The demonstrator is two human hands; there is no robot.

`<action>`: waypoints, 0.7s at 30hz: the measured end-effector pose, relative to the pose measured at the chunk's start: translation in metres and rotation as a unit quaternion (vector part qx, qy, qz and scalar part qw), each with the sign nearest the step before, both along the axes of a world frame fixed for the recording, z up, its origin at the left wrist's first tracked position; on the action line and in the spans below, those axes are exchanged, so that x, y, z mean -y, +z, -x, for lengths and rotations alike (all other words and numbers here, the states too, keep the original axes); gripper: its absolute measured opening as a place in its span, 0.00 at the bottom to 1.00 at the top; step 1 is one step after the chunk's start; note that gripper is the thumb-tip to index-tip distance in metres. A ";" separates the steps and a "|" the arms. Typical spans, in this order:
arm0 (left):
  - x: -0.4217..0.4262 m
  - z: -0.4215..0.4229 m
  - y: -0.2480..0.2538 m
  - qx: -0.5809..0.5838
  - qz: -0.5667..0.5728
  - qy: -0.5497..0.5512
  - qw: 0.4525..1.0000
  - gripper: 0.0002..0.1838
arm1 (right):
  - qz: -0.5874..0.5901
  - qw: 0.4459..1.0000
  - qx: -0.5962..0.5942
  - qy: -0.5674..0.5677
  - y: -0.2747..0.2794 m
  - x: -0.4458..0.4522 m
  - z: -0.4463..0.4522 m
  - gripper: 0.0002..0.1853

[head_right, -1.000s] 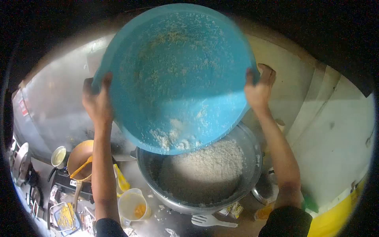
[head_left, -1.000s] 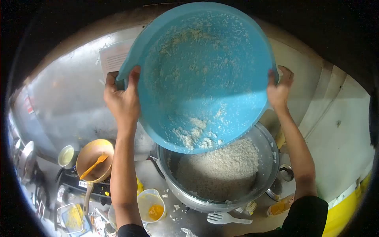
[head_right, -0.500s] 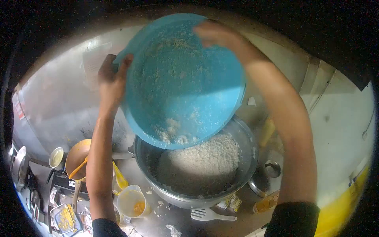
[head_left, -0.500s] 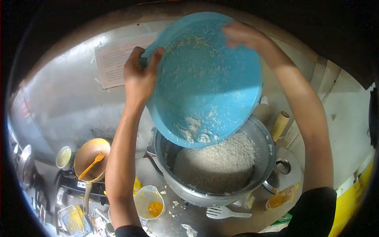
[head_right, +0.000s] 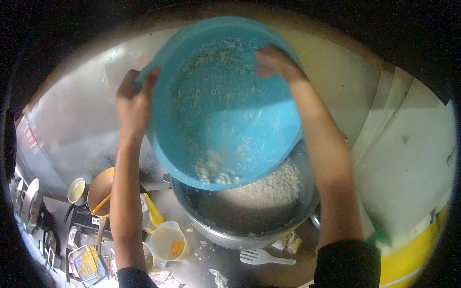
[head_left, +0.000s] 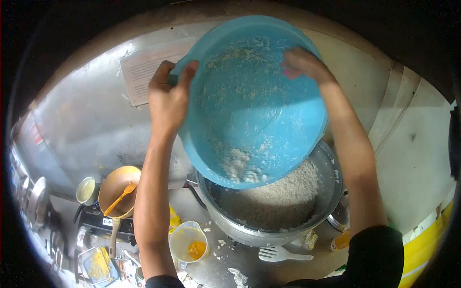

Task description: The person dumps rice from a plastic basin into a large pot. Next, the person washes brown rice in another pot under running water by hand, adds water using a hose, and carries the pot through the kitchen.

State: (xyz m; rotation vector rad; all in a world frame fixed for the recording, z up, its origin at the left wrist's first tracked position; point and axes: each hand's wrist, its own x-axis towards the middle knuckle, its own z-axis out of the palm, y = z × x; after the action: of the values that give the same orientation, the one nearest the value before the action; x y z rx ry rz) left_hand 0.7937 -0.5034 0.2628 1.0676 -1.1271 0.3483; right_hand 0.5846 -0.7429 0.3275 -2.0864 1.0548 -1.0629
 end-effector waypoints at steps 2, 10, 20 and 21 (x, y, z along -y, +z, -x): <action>-0.002 0.012 0.003 -0.001 -0.020 0.002 1.000 0.16 | 0.145 0.986 -0.008 0.082 0.007 -0.010 -0.053 0.16; 0.002 0.004 0.002 0.003 0.009 0.006 1.000 0.16 | 0.619 0.558 -0.510 0.214 -0.128 -0.152 -0.126 0.08; -0.048 -0.014 0.010 -0.040 0.057 0.005 0.998 0.20 | 0.490 0.765 -0.408 -0.089 -0.145 0.030 -0.038 0.12; -0.044 -0.013 0.007 -0.048 0.075 0.008 0.996 0.20 | 0.510 0.740 -0.439 -0.005 -0.189 0.035 -0.036 0.13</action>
State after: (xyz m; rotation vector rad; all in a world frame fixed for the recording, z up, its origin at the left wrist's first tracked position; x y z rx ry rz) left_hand 0.8071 -0.4595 0.2694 0.9505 -0.9915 0.3837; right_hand 0.6203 -0.7776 0.1388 -3.7234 0.9030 -0.6421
